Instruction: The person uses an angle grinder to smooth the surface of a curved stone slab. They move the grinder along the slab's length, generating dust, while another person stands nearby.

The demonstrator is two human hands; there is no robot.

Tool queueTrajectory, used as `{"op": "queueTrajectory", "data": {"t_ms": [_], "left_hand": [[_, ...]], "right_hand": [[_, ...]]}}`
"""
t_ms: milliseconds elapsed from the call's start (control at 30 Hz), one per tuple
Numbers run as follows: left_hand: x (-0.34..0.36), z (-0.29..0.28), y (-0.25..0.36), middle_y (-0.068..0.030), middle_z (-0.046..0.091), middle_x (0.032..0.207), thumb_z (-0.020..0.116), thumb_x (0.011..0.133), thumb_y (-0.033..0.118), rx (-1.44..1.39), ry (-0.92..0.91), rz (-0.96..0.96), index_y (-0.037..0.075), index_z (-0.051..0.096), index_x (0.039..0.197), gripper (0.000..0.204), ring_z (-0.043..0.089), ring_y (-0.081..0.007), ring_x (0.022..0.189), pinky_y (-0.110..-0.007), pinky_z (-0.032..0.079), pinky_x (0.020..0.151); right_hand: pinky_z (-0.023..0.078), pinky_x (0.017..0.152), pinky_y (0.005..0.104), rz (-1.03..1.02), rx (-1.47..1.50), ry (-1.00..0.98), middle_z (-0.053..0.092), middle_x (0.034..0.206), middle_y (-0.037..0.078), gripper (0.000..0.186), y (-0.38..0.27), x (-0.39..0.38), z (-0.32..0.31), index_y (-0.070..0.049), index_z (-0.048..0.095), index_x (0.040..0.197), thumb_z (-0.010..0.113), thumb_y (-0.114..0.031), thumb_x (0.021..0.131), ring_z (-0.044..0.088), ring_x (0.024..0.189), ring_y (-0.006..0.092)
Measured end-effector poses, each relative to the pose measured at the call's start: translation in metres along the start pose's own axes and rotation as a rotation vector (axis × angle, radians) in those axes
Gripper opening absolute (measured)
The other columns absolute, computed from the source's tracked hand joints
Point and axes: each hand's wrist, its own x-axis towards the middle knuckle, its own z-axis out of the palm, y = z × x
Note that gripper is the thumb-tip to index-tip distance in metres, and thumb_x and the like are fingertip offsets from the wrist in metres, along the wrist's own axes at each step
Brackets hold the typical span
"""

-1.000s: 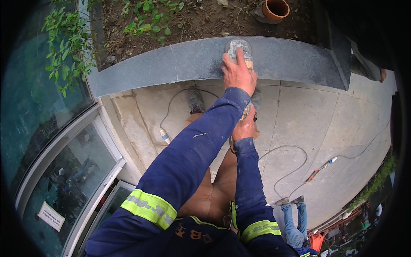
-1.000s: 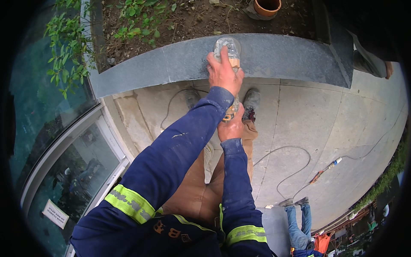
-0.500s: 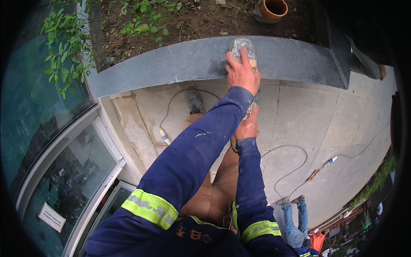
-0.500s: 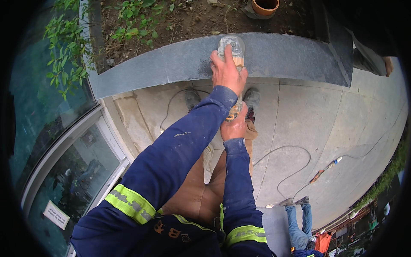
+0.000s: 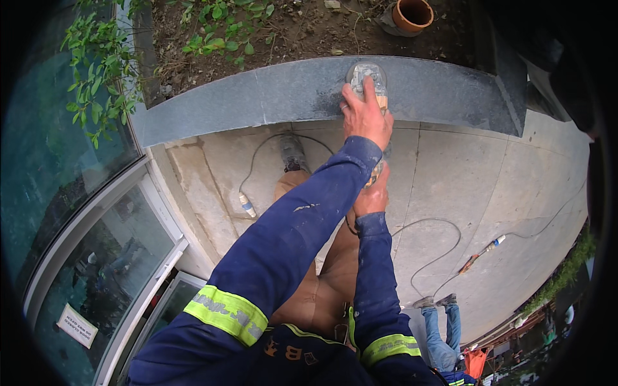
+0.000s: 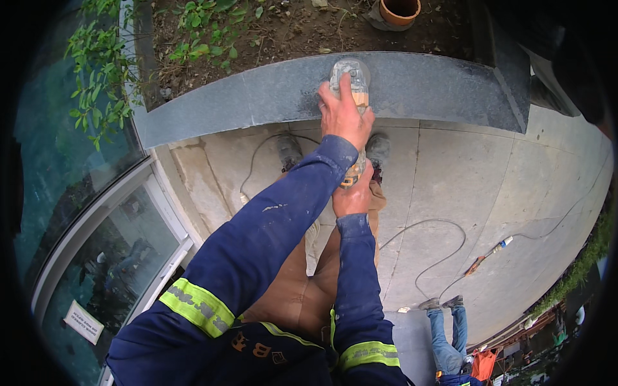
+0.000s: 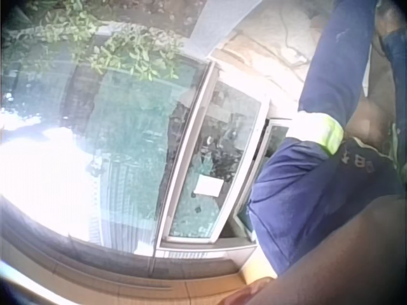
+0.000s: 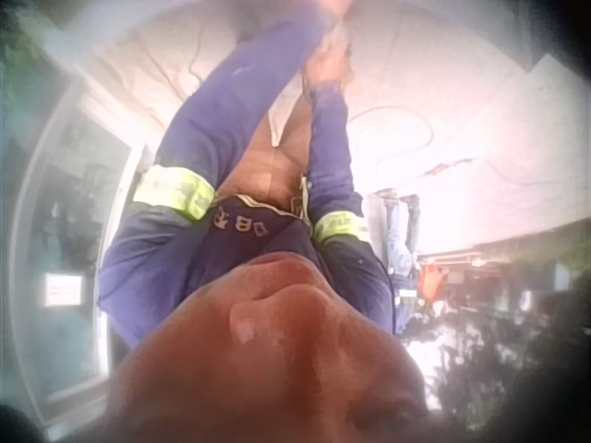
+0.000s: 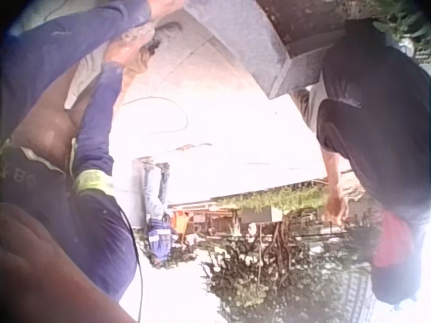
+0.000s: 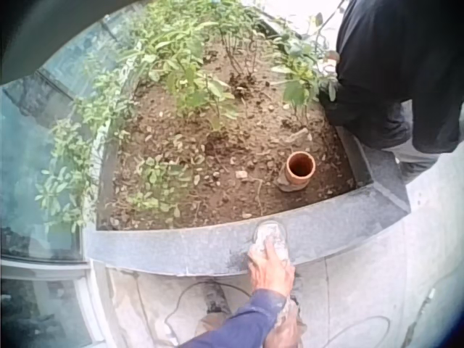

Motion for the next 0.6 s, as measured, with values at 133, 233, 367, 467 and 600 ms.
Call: {"op": "queueTrajectory", "data": {"t_ms": [133, 233, 367, 467, 600], "left_hand": [[0.007, -0.001, -0.002, -0.027, 0.025, 0.136, 0.075, 0.074, 0.015, 0.012, 0.043, 0.011, 0.012, 0.03, 0.143, 0.083, 0.042, -0.0523, 0.118, -0.052, 0.044, 0.097], [0.001, -0.002, -0.01, -0.0269, 0.025, 0.136, 0.075, 0.074, 0.015, 0.008, 0.058, -0.001, 0.012, 0.03, 0.143, 0.083, 0.042, -0.0525, 0.118, -0.052, 0.044, 0.097], [-0.012, 0.002, -0.011, -0.0269, 0.025, 0.136, 0.075, 0.074, 0.016, -0.004, 0.033, -0.005, 0.012, 0.029, 0.143, 0.083, 0.043, -0.0523, 0.118, -0.052, 0.044, 0.097], [-0.011, 0.005, -0.001, -0.0269, 0.025, 0.135, 0.075, 0.074, 0.016, -0.016, -0.017, -0.016, 0.012, 0.029, 0.144, 0.084, 0.043, -0.0524, 0.117, -0.052, 0.044, 0.097], [0.003, 0.003, 0.002, -0.0272, 0.025, 0.135, 0.075, 0.074, 0.015, 0.008, 0.021, 0.013, 0.012, 0.029, 0.143, 0.083, 0.043, -0.0527, 0.117, -0.052, 0.044, 0.097]], "right_hand": [[0.051, 0.083, 0.0405, 0.054, 0.003, -0.032, 0.066, 0.105, 0.023, 0.078, -0.015, 0.006, 0.001, -0.008, 0.035, 0.137, 0.079, -0.013, 0.073, 0.065, 0.101, 0.0385], [0.051, 0.084, 0.04, 0.046, 0.007, -0.058, 0.065, 0.107, 0.023, 0.079, -0.011, -0.001, 0.001, -0.007, 0.034, 0.138, 0.079, -0.012, 0.073, 0.065, 0.102, 0.0376], [0.05, 0.086, 0.0398, 0.027, 0.076, -0.05, 0.063, 0.11, 0.023, 0.08, 0.001, -0.011, -0.002, -0.006, 0.034, 0.138, 0.079, -0.012, 0.073, 0.064, 0.104, 0.0359], [0.05, 0.086, 0.04, 0.063, 0.065, -0.044, 0.063, 0.112, 0.022, 0.079, 0.001, -0.008, -0.008, -0.005, 0.034, 0.138, 0.079, -0.013, 0.074, 0.063, 0.105, 0.0351], [0.05, 0.086, 0.04, 0.108, -0.001, -0.071, 0.063, 0.112, 0.023, 0.079, -0.01, 0.007, -0.005, -0.005, 0.033, 0.138, 0.079, -0.014, 0.074, 0.063, 0.106, 0.0353]]}}
